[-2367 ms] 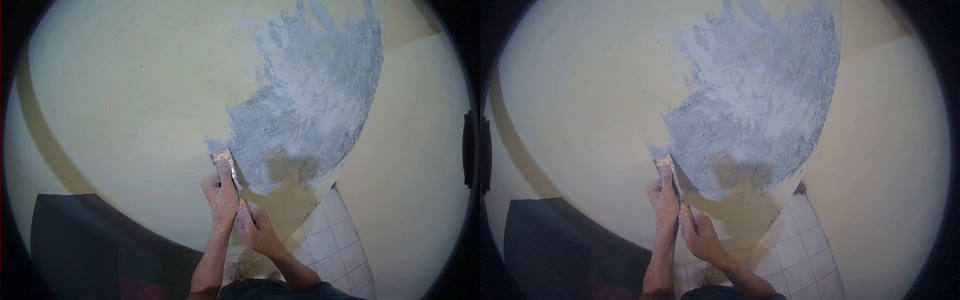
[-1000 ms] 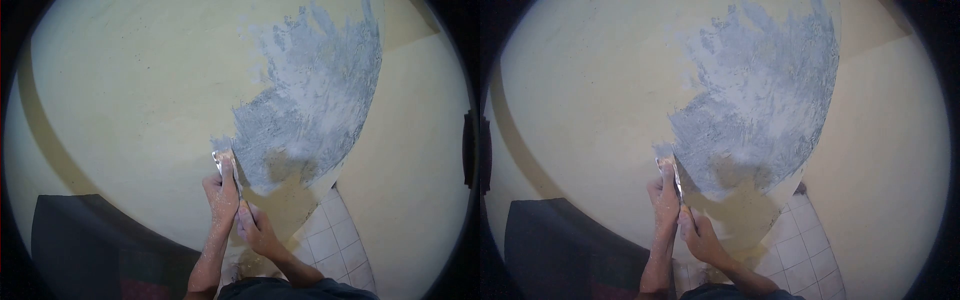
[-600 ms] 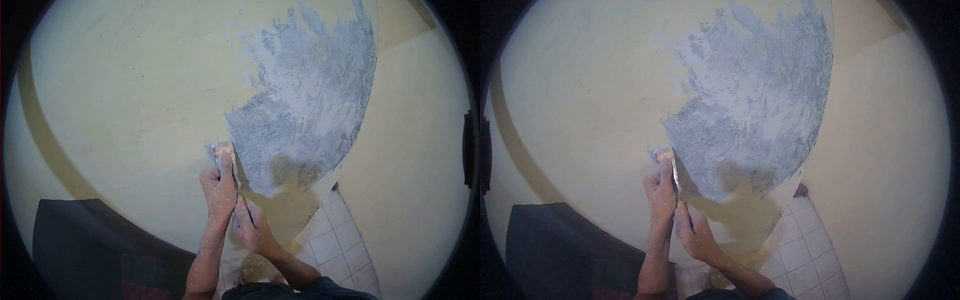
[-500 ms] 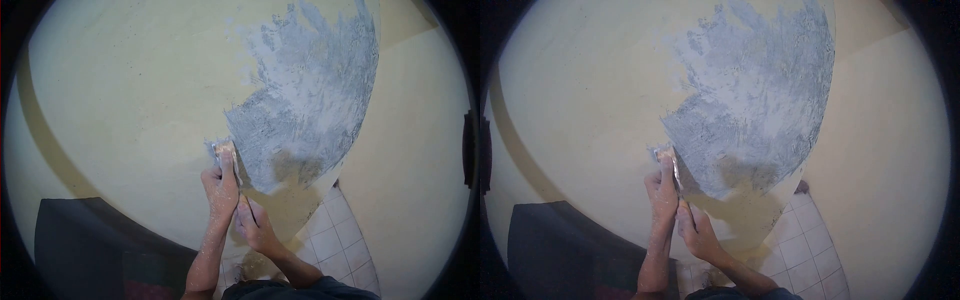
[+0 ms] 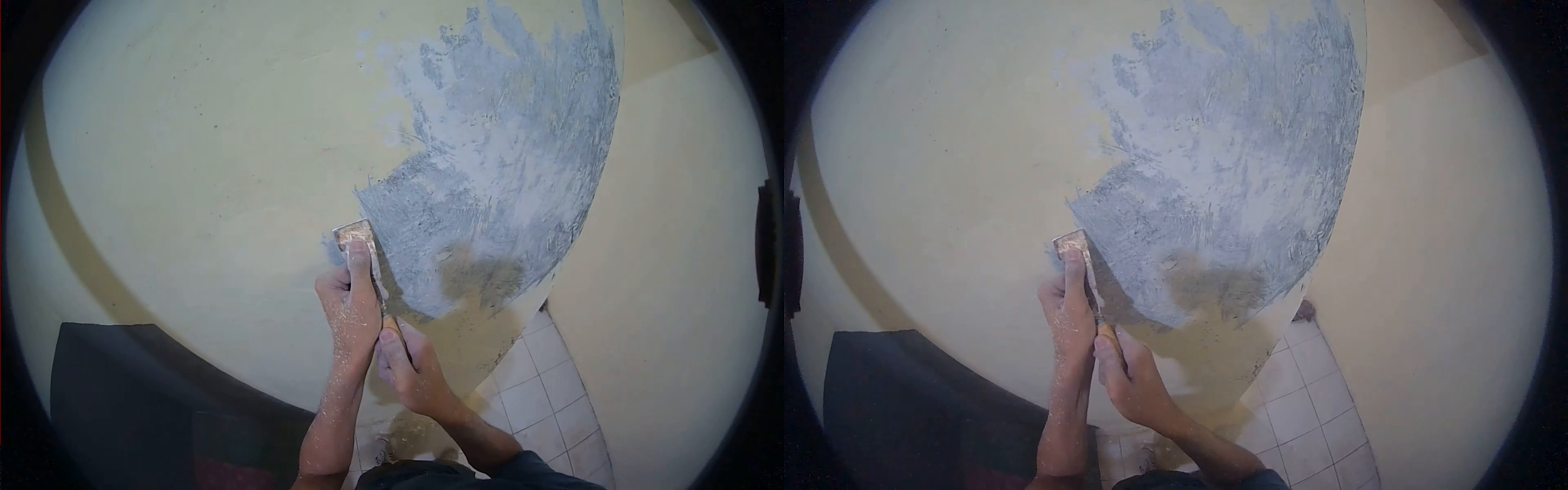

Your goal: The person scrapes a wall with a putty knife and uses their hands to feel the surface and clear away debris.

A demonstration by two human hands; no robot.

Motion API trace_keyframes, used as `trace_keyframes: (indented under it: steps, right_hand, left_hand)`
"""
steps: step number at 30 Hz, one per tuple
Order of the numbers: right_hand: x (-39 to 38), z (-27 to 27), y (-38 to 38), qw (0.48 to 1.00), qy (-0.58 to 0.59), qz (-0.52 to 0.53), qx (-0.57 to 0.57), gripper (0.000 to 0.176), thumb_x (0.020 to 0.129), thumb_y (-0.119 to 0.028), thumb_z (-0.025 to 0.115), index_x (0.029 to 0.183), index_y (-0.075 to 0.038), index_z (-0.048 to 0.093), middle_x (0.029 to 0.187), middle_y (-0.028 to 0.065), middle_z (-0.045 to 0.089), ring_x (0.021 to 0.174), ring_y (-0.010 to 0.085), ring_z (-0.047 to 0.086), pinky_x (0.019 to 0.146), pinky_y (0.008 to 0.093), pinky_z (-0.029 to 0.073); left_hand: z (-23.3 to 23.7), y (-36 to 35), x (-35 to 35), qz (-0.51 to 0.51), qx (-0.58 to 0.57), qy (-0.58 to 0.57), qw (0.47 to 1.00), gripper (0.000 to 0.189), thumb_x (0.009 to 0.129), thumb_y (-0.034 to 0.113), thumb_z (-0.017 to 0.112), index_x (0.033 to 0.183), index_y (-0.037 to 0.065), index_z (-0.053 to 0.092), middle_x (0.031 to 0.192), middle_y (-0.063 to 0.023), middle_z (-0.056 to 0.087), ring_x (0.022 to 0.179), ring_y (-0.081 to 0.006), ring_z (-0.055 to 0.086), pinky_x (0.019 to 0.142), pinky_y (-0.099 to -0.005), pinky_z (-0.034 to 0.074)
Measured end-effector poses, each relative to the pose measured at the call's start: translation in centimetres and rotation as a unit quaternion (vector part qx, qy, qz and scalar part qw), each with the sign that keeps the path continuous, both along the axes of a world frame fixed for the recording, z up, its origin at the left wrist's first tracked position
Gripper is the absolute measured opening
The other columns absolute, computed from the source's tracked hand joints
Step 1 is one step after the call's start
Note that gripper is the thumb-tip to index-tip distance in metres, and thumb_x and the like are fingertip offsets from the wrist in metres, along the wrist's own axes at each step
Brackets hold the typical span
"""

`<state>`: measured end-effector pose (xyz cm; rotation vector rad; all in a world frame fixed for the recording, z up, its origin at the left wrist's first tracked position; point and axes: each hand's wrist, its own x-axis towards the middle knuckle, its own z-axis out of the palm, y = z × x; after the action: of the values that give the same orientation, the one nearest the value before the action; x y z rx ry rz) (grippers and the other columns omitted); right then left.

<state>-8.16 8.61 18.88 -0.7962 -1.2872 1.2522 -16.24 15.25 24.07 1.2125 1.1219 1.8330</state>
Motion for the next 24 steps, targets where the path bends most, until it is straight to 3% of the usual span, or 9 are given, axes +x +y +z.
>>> trace_keyframes:
  steps: [3,4,7,13,16,22,24]
  right_hand:
    - [-0.6,-1.5,-0.5,0.999,0.027,0.004,-0.027,0.022,0.100,-0.018,0.042,0.088,-0.002,0.051,0.061,-0.0021,0.044,0.054,0.0059,0.040,0.050,0.0255,0.034]
    - [-0.7,-2.0,-0.4,0.999,0.036,0.005,-0.039,0.021,0.100,-0.017,0.042,0.087,-0.002,0.051,0.061,-0.0021,0.044,0.054,0.0060,0.040,0.050,0.0254,0.034]
    - [0.0,0.4,-0.1,1.000,0.006,0.013,-0.023,0.023,0.100,-0.019,0.043,0.087,-0.002,0.050,0.061,-0.0018,0.044,0.054,0.0067,0.040,0.050,0.0258,0.034]
    - [0.4,-1.4,0.1,1.000,-0.019,0.006,-0.016,0.022,0.100,-0.019,0.042,0.087,-0.002,0.050,0.060,-0.0011,0.045,0.054,0.0072,0.041,0.050,0.0265,0.035]
    - [0.8,0.8,0.3,0.999,-0.024,0.026,0.010,0.023,0.100,-0.019,0.043,0.086,-0.002,0.050,0.060,-0.0007,0.045,0.055,0.0072,0.042,0.050,0.0267,0.035]
    - [0.7,-0.8,0.3,0.999,-0.037,0.011,0.014,0.022,0.099,-0.019,0.044,0.090,0.000,0.051,0.063,-0.0007,0.047,0.057,0.0067,0.042,0.051,0.0265,0.034]
    - [1.0,0.5,0.5,0.999,-0.030,0.041,0.000,0.021,0.099,-0.018,0.044,0.091,0.000,0.052,0.063,-0.0008,0.046,0.057,0.0065,0.042,0.051,0.0263,0.034]
  left_hand:
    - [-2.4,-0.5,-0.4,0.026,-0.044,0.069,0.996,0.059,0.097,0.034,0.054,0.049,0.001,0.045,0.049,0.0055,0.043,0.049,-0.0034,0.035,0.043,-0.0275,0.025]
    - [-2.7,-0.8,-0.9,-0.012,-0.046,0.084,0.995,0.052,0.098,0.036,0.052,0.061,0.001,0.057,0.058,0.0038,0.051,0.055,-0.0038,0.041,0.048,-0.0254,0.031]
    - [-0.9,-0.1,-0.2,0.002,-0.005,0.007,1.000,0.059,0.097,0.034,0.054,0.048,0.001,0.046,0.048,0.0048,0.043,0.047,-0.0036,0.036,0.042,-0.0276,0.025]
    - [-2.5,-0.1,0.3,0.021,-0.018,0.012,1.000,0.058,0.098,0.034,0.052,0.051,0.001,0.047,0.050,0.0057,0.043,0.049,-0.0036,0.036,0.043,-0.0264,0.026]
    - [-0.2,-0.3,0.3,0.005,-0.018,-0.015,1.000,0.058,0.098,0.034,0.051,0.051,0.001,0.047,0.051,0.0060,0.043,0.050,-0.0034,0.036,0.044,-0.0263,0.026]
    - [-2.6,0.0,-0.2,0.033,-0.034,0.027,0.999,0.057,0.099,0.035,0.051,0.052,0.003,0.045,0.051,0.0060,0.042,0.049,-0.0032,0.035,0.043,-0.0261,0.025]
    - [-0.6,-0.1,0.1,0.019,-0.022,-0.005,1.000,0.057,0.098,0.035,0.051,0.052,0.003,0.045,0.052,0.0058,0.043,0.050,-0.0033,0.035,0.043,-0.0262,0.025]
